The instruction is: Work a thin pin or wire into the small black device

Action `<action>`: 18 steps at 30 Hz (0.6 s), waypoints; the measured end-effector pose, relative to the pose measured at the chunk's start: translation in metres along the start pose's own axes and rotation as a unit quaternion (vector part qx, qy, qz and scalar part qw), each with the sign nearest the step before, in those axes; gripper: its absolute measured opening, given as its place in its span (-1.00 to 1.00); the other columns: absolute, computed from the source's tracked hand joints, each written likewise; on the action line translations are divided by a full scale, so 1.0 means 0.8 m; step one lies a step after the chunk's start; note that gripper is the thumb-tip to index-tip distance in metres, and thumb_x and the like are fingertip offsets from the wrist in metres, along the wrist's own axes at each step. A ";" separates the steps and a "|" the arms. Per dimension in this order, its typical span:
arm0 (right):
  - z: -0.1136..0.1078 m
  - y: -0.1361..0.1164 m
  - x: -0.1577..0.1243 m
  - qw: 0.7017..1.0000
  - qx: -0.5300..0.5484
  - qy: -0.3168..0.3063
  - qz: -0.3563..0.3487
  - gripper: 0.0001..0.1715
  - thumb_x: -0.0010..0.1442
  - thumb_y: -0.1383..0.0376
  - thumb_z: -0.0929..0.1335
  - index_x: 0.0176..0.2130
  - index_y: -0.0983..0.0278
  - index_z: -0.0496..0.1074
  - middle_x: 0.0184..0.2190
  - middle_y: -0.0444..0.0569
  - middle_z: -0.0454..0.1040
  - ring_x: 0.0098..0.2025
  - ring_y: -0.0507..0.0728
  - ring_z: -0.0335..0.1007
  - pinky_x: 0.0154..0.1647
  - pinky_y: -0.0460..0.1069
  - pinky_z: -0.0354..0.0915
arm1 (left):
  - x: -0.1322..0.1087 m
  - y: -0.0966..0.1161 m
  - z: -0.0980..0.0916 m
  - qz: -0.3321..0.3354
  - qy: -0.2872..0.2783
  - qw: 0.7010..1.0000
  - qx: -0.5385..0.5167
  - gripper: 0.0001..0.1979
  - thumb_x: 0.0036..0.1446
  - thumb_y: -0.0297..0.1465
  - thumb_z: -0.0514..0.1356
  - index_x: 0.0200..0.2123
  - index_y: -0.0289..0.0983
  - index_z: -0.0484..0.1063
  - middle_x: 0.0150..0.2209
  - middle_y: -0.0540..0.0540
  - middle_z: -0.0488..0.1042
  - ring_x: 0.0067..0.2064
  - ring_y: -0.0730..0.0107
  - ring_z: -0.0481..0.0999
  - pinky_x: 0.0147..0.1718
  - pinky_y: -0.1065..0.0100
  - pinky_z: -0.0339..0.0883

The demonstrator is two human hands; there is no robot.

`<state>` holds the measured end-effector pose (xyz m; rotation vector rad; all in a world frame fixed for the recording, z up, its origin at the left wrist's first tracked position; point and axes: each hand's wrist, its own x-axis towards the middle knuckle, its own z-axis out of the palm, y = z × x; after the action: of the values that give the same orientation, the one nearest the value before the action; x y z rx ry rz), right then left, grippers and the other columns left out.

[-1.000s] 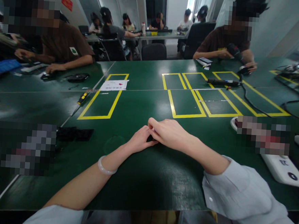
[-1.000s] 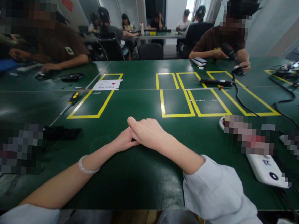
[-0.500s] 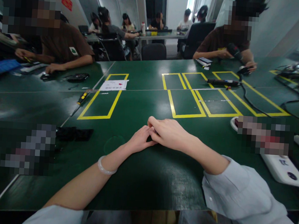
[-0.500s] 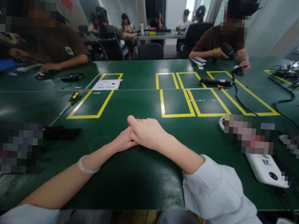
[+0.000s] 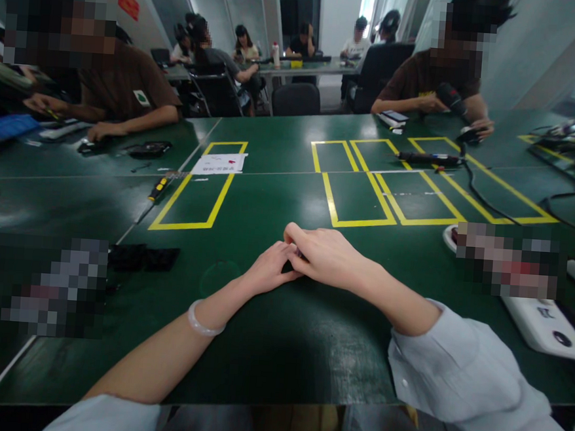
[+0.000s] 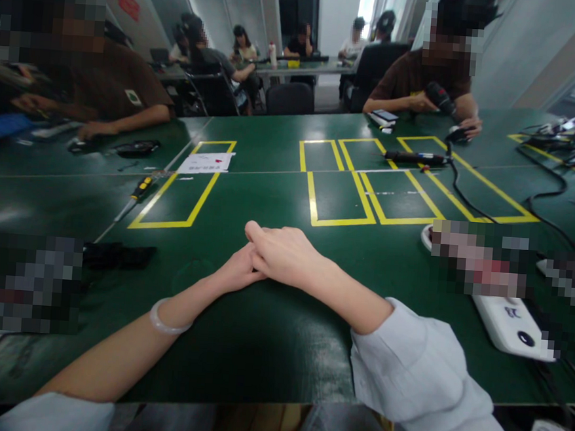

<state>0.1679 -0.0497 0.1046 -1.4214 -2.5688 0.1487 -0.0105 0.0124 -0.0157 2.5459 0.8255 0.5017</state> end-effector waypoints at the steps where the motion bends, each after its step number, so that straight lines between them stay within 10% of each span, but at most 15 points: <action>1: 0.000 0.000 0.000 1.000 -0.001 -0.002 0.001 -0.73 0.30 0.23 0.15 -0.05 0.27 0.24 -0.34 -0.02 0.55 -0.36 0.11 0.44 -0.45 -0.04 -0.03 | 0.000 0.000 0.000 0.001 -0.001 1.000 0.002 -0.63 0.17 -0.22 0.20 -0.01 -0.26 0.31 0.01 -0.20 0.39 0.03 0.04 0.38 0.01 0.05 0.31; 18: 0.001 0.002 0.000 1.000 -0.008 -0.011 -0.008 -0.76 0.32 0.21 0.15 -0.08 0.26 0.25 -0.36 -0.05 0.54 -0.38 0.11 0.44 -0.48 -0.04 -0.07 | 0.000 0.000 -0.001 0.002 -0.001 1.000 0.004 -0.59 0.18 -0.16 0.18 0.01 -0.27 0.32 0.00 -0.21 0.41 0.02 0.04 0.40 -0.01 0.06 0.33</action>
<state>0.1693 -0.0487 0.1033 -1.4110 -2.6037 0.1419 -0.0108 0.0124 -0.0154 2.5552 0.8224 0.4972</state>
